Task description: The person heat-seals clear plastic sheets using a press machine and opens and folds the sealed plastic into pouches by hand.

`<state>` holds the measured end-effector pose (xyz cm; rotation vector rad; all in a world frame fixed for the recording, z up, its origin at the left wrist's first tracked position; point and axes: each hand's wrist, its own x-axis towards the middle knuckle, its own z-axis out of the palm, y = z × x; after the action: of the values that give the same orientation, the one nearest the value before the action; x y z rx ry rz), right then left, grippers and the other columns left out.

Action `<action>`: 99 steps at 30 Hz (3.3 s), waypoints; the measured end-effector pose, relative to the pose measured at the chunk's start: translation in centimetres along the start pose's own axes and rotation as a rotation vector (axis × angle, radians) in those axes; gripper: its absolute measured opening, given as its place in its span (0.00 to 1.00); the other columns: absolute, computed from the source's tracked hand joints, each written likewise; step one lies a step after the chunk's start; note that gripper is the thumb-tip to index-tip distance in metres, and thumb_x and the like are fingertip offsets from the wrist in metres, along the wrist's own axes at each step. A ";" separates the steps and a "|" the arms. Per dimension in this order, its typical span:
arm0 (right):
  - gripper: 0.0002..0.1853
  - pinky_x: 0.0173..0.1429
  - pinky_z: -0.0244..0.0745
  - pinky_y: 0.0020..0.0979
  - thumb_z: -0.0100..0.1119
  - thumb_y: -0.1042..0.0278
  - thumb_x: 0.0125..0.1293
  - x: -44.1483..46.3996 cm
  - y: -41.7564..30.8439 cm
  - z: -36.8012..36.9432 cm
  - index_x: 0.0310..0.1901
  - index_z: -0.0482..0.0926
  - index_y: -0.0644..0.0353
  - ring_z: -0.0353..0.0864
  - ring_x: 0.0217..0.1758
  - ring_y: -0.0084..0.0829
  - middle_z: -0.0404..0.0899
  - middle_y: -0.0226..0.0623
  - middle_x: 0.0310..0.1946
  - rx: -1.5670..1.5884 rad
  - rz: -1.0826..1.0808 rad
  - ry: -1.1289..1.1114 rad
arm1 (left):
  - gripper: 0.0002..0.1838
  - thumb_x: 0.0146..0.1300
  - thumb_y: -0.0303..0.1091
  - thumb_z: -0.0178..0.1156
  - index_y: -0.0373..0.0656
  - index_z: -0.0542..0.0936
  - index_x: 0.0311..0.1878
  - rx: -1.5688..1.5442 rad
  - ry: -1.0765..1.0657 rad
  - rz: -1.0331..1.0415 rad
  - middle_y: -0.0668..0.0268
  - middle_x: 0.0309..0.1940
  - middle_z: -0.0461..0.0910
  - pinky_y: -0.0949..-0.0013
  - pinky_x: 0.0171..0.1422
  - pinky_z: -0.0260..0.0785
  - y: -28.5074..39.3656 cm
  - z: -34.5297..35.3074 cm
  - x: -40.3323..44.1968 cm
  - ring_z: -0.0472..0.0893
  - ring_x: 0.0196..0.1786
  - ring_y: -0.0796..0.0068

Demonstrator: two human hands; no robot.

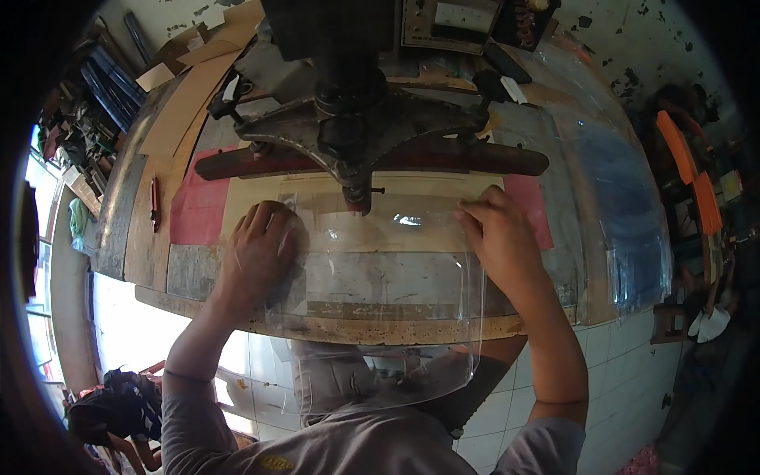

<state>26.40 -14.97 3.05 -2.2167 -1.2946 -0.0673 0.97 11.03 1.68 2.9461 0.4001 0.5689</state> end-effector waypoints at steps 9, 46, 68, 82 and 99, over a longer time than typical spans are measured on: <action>0.15 0.41 0.81 0.41 0.68 0.77 0.71 -1.0 0.9 0.7 0.57 0.87 0.65 0.87 0.36 0.43 0.80 0.44 0.39 0.045 -0.033 0.010 | 0.13 0.69 0.29 0.63 0.38 0.79 0.54 -0.045 -0.008 -0.055 0.53 0.54 0.78 0.49 0.59 0.77 0.4 0.0 0.4 0.82 0.55 0.48; 0.17 0.48 0.81 0.34 0.65 0.84 0.71 0.6 1.7 1.6 0.59 0.87 0.62 0.87 0.44 0.36 0.83 0.40 0.43 0.019 0.033 0.054 | 0.17 0.67 0.30 0.68 0.36 0.84 0.58 0.040 0.122 -0.011 0.56 0.60 0.81 0.57 0.61 0.82 -0.5 1.4 0.7 0.85 0.60 0.56; 0.18 0.58 0.83 0.36 0.61 0.87 0.71 0.8 1.9 1.5 0.61 0.85 0.66 0.88 0.55 0.42 0.84 0.46 0.53 0.021 0.047 0.022 | 0.19 0.70 0.34 0.68 0.34 0.82 0.60 0.008 0.090 -0.048 0.51 0.61 0.80 0.54 0.64 0.80 -0.5 1.3 0.4 0.83 0.63 0.51; 0.17 0.57 0.83 0.37 0.63 0.84 0.72 0.8 1.9 1.5 0.60 0.86 0.65 0.87 0.55 0.42 0.84 0.45 0.53 -0.008 -0.001 0.029 | 0.20 0.70 0.35 0.67 0.33 0.81 0.60 0.035 0.086 -0.045 0.44 0.66 0.78 0.52 0.68 0.78 -0.7 1.9 0.1 0.81 0.68 0.47; 0.15 0.49 0.80 0.34 0.65 0.81 0.73 0.9 1.3 1.6 0.59 0.87 0.63 0.85 0.43 0.36 0.82 0.41 0.43 -0.091 0.022 0.068 | 0.20 0.69 0.33 0.66 0.34 0.80 0.60 0.033 0.058 -0.037 0.42 0.68 0.77 0.52 0.69 0.79 -0.9 1.6 0.2 0.80 0.69 0.45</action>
<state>27.53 -13.95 1.39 -2.2840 -1.2530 -0.1959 1.58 11.84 0.10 2.9521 0.4733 0.6502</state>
